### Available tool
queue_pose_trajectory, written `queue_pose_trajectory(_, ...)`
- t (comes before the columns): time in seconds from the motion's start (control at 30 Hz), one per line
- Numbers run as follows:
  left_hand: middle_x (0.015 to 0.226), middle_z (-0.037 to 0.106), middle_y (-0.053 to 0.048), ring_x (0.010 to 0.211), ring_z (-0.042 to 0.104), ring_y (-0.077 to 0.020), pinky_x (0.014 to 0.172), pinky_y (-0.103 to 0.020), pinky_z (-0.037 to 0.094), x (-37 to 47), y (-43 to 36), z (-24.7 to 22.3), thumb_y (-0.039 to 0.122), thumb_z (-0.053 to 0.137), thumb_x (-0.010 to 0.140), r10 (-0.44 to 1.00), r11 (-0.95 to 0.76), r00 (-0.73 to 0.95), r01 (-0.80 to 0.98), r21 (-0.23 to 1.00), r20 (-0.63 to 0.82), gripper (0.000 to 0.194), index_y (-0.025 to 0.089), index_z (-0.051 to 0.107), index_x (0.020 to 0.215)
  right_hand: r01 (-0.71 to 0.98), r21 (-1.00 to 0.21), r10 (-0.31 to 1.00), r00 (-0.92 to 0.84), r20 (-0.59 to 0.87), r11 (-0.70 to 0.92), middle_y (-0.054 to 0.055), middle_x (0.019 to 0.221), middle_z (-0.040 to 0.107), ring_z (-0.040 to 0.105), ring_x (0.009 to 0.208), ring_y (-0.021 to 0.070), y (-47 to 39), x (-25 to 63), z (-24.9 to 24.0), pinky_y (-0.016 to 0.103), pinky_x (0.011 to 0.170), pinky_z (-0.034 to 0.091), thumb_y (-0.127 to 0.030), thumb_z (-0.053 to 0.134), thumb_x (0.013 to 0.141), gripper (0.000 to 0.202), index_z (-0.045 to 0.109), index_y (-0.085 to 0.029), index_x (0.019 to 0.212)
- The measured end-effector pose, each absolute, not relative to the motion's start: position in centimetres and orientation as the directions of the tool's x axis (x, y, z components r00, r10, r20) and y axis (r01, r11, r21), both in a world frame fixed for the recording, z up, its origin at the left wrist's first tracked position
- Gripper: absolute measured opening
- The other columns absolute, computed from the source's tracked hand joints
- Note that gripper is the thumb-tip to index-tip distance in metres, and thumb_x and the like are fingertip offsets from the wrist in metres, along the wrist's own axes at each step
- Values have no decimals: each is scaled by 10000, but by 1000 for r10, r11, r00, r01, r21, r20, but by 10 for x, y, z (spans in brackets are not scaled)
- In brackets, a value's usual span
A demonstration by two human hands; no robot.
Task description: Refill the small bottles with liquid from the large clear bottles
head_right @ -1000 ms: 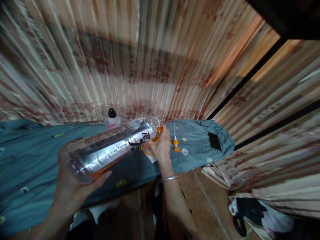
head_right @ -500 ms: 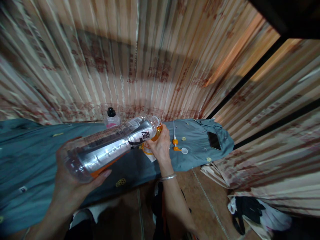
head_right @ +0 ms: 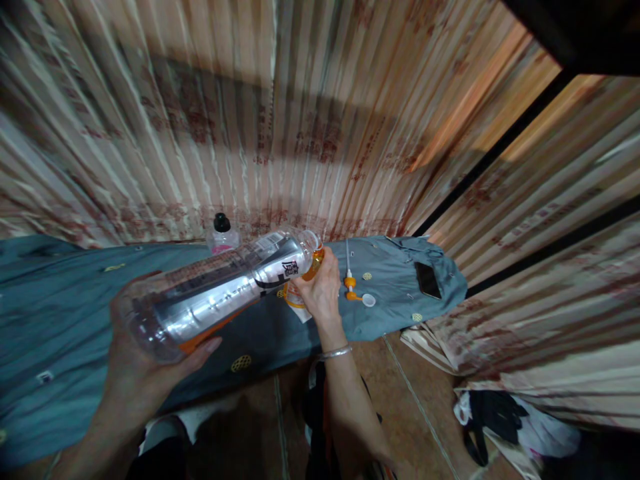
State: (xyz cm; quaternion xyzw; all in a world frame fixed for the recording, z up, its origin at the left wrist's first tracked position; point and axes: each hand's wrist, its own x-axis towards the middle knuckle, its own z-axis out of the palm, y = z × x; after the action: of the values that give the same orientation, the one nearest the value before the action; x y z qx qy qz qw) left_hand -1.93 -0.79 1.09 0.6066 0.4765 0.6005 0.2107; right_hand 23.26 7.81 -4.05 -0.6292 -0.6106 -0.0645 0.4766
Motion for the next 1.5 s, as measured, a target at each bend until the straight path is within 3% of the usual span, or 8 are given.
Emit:
queue_pose_trajectory(0.27, 1350, 583, -155, 1194, 695, -408, 1014, -570, 624, -19, -7, 14, 359, 916, 604, 836, -455, -161, 331, 827, 524, 851, 251, 469, 1321, 812, -547, 725, 251, 642, 204, 136, 1219, 644, 640, 1138, 326, 78, 233, -38, 505, 989, 548, -359, 776, 747, 735, 457, -184, 1387)
queue_pose_trajectory(0.43, 1406, 563, -130, 1265, 665, -380, 1075, -527, 598, -14, -10, 13, 337, 876, 674, 848, -416, -231, 269, 869, 477, 803, 266, 468, 1363, 806, -559, 730, 264, 631, 192, 127, 1221, 645, 645, 1123, 317, 78, 232, -38, 501, 982, 552, -323, 772, 740, 717, 468, -196, 1378)
queue_pose_trajectory(0.63, 1417, 553, -158, 1231, 682, -405, 1024, -555, 622, -22, -5, 8, 343, 901, 651, 823, -481, -131, 356, 801, 552, 820, 258, 458, 1335, 813, -550, 718, 267, 643, 190, 153, 1259, 645, 642, 1174, 341, 78, 232, -38, 512, 993, 553, -347, 803, 724, 779, 457, -180, 1401)
queue_pose_trajectory(0.8, 1382, 562, -166, 1216, 676, -411, 1035, -604, 600, -22, -4, 6, 389, 889, 663, 823, -463, -187, 328, 823, 537, 801, 245, 464, 1327, 819, -540, 709, 263, 655, 195, 164, 1292, 639, 635, 1205, 347, 78, 232, -40, 519, 1022, 541, -363, 796, 739, 806, 433, -172, 1433)
queue_pose_trajectory(1.3, 1370, 575, -176, 1189, 694, -410, 996, -579, 617, -27, -1, 9, 412, 888, 637, 813, -471, -135, 421, 775, 567, 816, 240, 465, 1313, 821, -536, 707, 261, 657, 196, 174, 1280, 641, 639, 1192, 357, 82, 233, -44, 536, 1017, 546, -400, 800, 745, 817, 437, -160, 1436)
queue_pose_trajectory(1.5, 1306, 612, -167, 1192, 684, -417, 1051, -610, 574, -21, -2, 6, 435, 878, 605, 808, -439, -232, 377, 816, 542, 827, 227, 500, 1310, 822, -534, 708, 255, 659, 201, 163, 1257, 646, 635, 1184, 350, 81, 233, -42, 535, 1024, 540, -370, 786, 747, 792, 444, -163, 1432)
